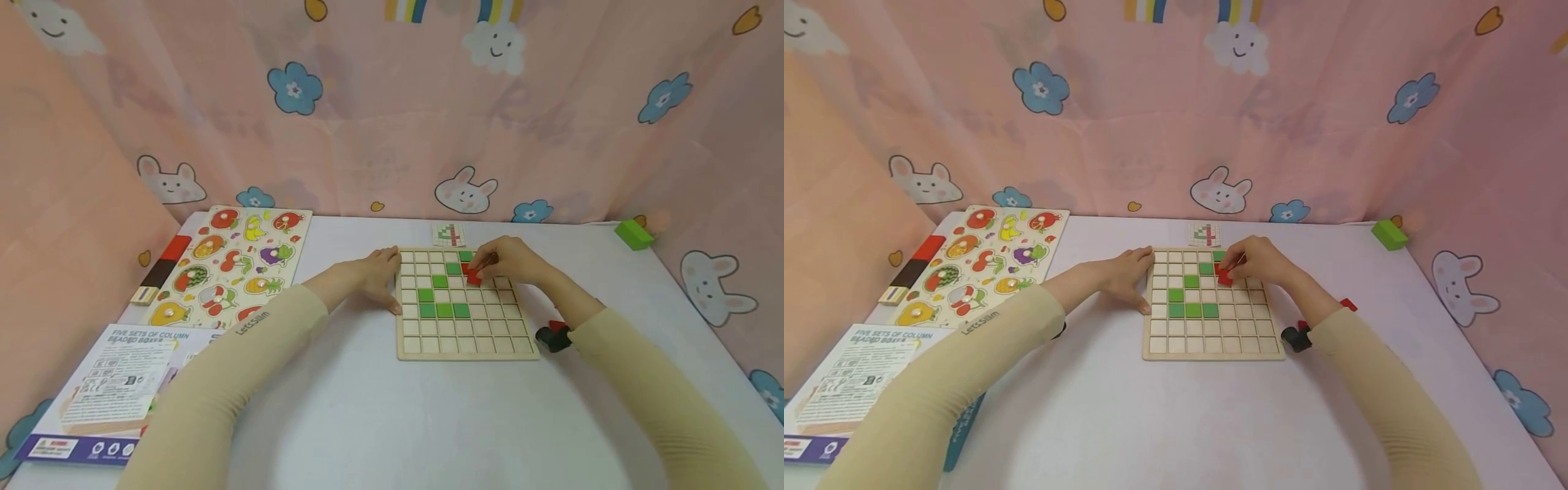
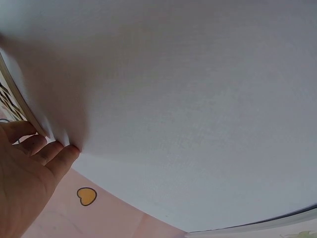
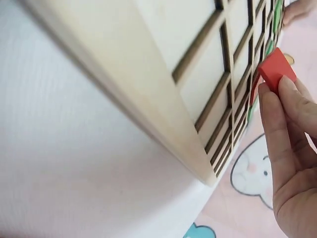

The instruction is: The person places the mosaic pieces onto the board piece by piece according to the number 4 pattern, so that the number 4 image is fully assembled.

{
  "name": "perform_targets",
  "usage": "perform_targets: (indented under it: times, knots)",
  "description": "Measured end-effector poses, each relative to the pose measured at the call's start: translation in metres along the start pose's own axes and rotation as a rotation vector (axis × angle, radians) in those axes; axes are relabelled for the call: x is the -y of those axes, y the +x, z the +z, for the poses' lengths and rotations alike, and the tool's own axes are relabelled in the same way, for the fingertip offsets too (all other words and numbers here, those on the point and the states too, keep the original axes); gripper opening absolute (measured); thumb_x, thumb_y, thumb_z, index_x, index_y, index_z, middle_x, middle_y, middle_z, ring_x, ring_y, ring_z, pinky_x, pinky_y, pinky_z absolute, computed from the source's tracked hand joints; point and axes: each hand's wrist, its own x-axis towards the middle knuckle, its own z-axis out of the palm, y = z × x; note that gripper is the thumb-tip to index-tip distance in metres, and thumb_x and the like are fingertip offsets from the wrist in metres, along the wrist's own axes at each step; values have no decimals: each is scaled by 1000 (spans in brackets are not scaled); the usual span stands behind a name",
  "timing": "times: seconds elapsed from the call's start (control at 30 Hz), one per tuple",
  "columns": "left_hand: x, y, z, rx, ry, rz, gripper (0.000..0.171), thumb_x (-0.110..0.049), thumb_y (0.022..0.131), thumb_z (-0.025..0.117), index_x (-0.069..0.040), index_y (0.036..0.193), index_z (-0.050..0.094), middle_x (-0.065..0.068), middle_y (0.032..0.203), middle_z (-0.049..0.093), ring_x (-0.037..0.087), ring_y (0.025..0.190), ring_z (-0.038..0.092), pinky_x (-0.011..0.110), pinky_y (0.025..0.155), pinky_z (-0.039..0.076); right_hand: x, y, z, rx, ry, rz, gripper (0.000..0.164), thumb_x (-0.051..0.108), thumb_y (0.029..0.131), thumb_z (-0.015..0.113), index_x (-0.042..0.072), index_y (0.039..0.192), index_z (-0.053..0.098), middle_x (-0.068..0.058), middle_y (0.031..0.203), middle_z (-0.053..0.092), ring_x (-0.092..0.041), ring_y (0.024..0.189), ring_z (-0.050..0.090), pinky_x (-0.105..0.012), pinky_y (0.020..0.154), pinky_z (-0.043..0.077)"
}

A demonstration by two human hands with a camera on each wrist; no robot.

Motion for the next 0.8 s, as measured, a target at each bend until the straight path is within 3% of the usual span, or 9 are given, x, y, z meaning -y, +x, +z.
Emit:
perform_targets:
  times: [0.17, 0.53, 0.8]
  knots:
    - [-1, -1, -1, 0, 10, 0, 122, -63, 78, 73, 1, 158, 6, 20, 167, 1, 40, 156, 7, 48, 129, 14, 5, 1, 7, -18, -37, -1, 8, 5, 83, 76, 10, 90, 77, -6, 87, 74, -16, 81, 62, -25, 73, 51]
    - [0, -1, -1, 5, 1, 0, 122, -62, 78, 73, 1, 158, 6, 20, 168, 0, 40, 156, 6, 47, 130, 13, 1, 2, 13, -12, -96, -40, 12, 2, 83, 74, 12, 85, 78, -4, 88, 76, -16, 81, 64, -26, 71, 53]
    - [1, 0, 0, 0, -1, 3, 122, -62, 78, 73, 1, 158, 6, 20, 168, 0, 40, 156, 6, 47, 129, 14, -18, -11, -6, -34, -88, 35, 8, 11, 86, 75, 13, 94, 76, -5, 89, 72, -19, 83, 58, -26, 71, 49]
